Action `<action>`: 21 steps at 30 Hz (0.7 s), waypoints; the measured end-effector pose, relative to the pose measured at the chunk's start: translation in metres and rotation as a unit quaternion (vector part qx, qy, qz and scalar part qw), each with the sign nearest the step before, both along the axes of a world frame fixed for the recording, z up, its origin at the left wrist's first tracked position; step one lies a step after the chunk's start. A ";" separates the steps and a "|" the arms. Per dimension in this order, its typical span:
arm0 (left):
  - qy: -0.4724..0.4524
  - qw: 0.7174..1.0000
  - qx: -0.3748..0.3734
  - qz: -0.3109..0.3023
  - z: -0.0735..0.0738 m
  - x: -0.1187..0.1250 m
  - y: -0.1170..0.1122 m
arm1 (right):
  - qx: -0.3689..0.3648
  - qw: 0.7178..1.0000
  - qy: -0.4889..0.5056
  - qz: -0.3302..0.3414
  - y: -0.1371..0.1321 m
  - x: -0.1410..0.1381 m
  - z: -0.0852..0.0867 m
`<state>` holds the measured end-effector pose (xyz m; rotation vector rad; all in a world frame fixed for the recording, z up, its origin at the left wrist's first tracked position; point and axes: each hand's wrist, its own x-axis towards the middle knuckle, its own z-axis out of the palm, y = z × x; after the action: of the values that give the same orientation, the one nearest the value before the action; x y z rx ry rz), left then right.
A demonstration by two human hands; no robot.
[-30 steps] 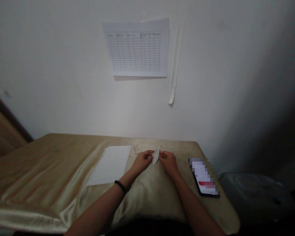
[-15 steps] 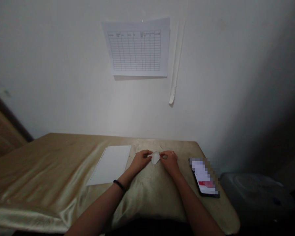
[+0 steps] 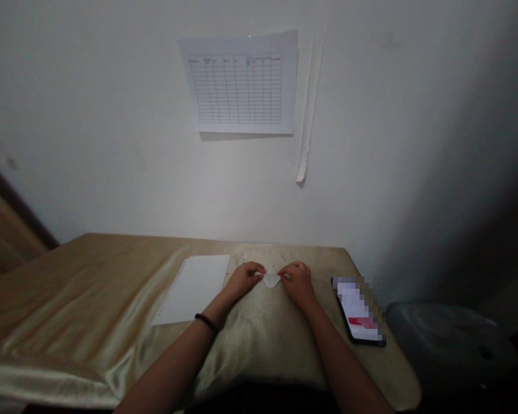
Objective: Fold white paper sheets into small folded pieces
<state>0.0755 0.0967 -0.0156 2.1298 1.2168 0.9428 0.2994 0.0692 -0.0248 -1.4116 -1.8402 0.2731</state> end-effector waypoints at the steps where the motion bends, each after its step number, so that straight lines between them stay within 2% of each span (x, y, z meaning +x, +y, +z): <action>1: 0.002 1.000 0.001 -0.004 0.000 0.000 0.000 | 0.003 1.000 -0.006 0.003 0.000 0.000 0.001; 13: 0.015 0.997 0.013 -0.069 -0.002 -0.005 0.004 | 0.025 0.994 -0.076 0.068 -0.002 0.004 -0.001; 21: 0.060 0.995 0.019 -0.074 -0.004 -0.008 0.003 | 0.051 0.989 -0.100 0.100 -0.003 0.004 0.001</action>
<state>0.0676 0.0994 -0.0194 2.2992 1.0873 0.7904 0.3034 0.0666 -0.0237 -1.2207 -2.1335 0.1386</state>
